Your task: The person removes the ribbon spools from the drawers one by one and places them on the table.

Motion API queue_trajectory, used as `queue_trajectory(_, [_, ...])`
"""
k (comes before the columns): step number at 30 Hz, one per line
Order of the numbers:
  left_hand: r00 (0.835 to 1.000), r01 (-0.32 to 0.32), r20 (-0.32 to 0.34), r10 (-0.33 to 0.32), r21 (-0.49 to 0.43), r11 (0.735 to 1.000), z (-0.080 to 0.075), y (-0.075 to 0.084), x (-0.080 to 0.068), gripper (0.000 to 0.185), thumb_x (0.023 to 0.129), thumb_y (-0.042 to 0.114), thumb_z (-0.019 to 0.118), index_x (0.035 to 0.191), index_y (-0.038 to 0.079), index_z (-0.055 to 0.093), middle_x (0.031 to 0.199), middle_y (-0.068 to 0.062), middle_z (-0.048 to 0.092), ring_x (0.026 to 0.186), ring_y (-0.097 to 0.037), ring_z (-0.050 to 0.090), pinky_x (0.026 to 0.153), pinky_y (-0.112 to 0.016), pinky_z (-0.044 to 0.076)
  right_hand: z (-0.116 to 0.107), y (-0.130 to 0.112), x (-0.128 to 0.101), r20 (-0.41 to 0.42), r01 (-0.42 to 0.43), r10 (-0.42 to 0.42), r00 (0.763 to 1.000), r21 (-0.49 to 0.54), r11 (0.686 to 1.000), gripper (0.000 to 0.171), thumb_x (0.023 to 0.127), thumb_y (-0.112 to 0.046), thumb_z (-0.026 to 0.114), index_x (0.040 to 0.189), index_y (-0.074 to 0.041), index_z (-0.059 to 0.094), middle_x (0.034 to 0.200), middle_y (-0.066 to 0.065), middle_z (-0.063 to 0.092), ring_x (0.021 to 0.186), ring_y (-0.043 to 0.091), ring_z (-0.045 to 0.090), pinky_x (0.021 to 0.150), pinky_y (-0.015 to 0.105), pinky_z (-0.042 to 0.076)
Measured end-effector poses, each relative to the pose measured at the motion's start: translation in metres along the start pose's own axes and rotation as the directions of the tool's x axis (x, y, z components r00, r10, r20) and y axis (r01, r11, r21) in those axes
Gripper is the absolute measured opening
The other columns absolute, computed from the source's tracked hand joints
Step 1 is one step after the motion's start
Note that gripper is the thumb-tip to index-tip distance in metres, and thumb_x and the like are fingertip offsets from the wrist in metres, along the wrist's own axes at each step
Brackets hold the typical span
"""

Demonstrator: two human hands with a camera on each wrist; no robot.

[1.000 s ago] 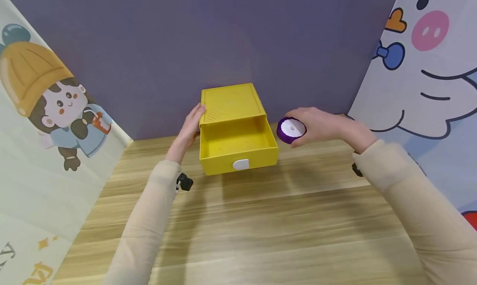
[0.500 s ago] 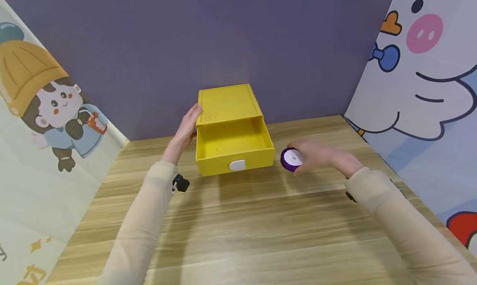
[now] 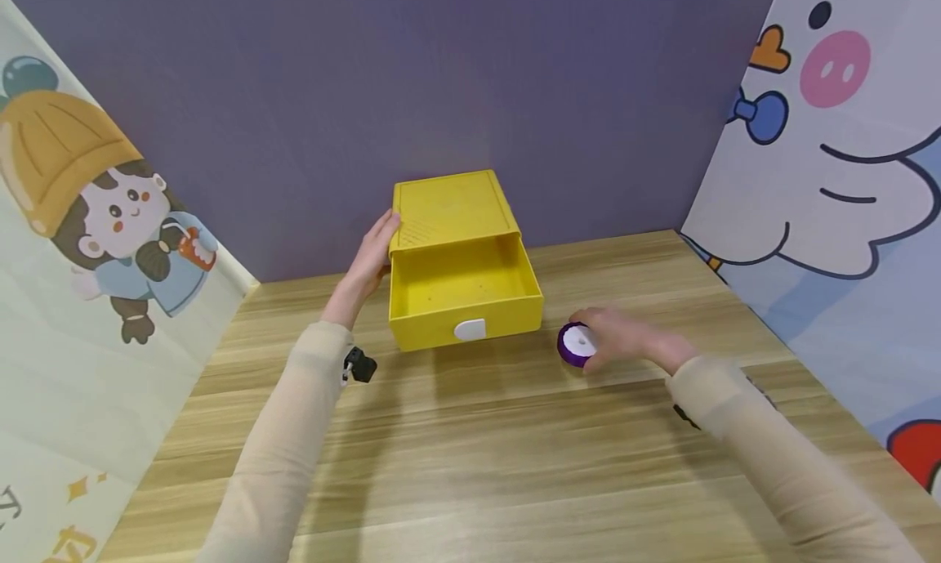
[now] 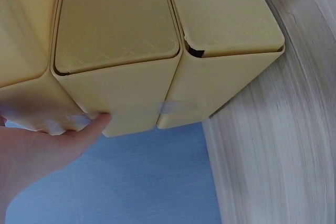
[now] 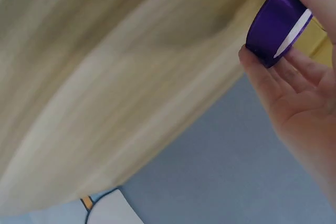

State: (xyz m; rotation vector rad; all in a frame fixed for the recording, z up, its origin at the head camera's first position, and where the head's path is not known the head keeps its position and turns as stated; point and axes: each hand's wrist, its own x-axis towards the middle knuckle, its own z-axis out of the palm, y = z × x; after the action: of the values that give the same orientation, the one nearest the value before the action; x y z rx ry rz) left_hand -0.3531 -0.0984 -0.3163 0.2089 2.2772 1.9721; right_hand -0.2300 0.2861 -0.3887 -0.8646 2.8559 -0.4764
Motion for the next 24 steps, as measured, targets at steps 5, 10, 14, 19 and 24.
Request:
queue_trajectory(5, [1.000,0.004,0.001,-0.004,0.000,1.000,0.000,0.000,-0.001,0.074,0.102,0.055,0.040,0.162,0.023,0.009,0.169,-0.001,0.009,0.154,-0.024,0.020,0.117,-0.051,0.038,0.012,0.004,-0.001,-0.026,0.033,-0.033,0.999,0.007,0.999,0.082,0.060,-0.030,0.094,0.122,0.009,0.058,0.118,0.023,0.066,0.106,0.035,0.063,0.090,0.048,0.052])
queue_trajectory(10, [1.000,0.003,0.004,-0.003,0.002,1.000,-0.001,-0.001,-0.001,0.074,0.102,0.056,0.040,0.161,0.024,0.009,0.169,0.000,0.008,0.155,-0.024,0.018,0.118,-0.051,0.036,0.021,0.005,-0.002,-0.009,0.010,-0.010,1.000,0.018,1.000,0.082,0.062,-0.029,0.092,0.124,0.011,0.057,0.123,0.026,0.063,0.108,0.036,0.062,0.090,0.048,0.051])
queue_trajectory(14, [1.000,0.002,0.007,-0.002,-0.007,1.000,0.000,-0.001,-0.001,0.074,0.102,0.055,0.040,0.161,0.024,0.009,0.169,-0.001,0.008,0.154,-0.024,0.019,0.117,-0.051,0.037,0.026,0.007,-0.002,0.012,-0.022,0.022,1.000,0.019,1.000,0.083,0.066,-0.029,0.091,0.129,0.011,0.055,0.126,0.027,0.062,0.110,0.037,0.061,0.091,0.048,0.051])
queue_trajectory(19, [1.000,0.003,0.007,-0.003,-0.013,1.000,0.000,-0.001,0.000,0.073,0.102,0.055,0.040,0.161,0.025,0.009,0.169,-0.001,0.009,0.154,-0.023,0.021,0.116,-0.051,0.038,0.031,0.009,-0.003,0.007,-0.035,0.035,0.999,0.012,0.999,0.083,0.068,-0.030,0.090,0.130,0.011,0.053,0.127,0.028,0.061,0.112,0.038,0.060,0.092,0.050,0.051])
queue_trajectory(24, [1.000,0.005,0.007,-0.005,-0.015,1.000,-0.001,-0.002,0.000,0.073,0.103,0.054,0.040,0.161,0.025,0.009,0.169,0.000,0.009,0.154,-0.024,0.021,0.116,-0.051,0.039,0.034,0.009,-0.005,-0.002,-0.027,0.027,1.000,0.020,0.999,0.080,0.071,-0.031,0.089,0.130,0.010,0.053,0.128,0.028,0.061,0.114,0.039,0.060,0.094,0.053,0.050])
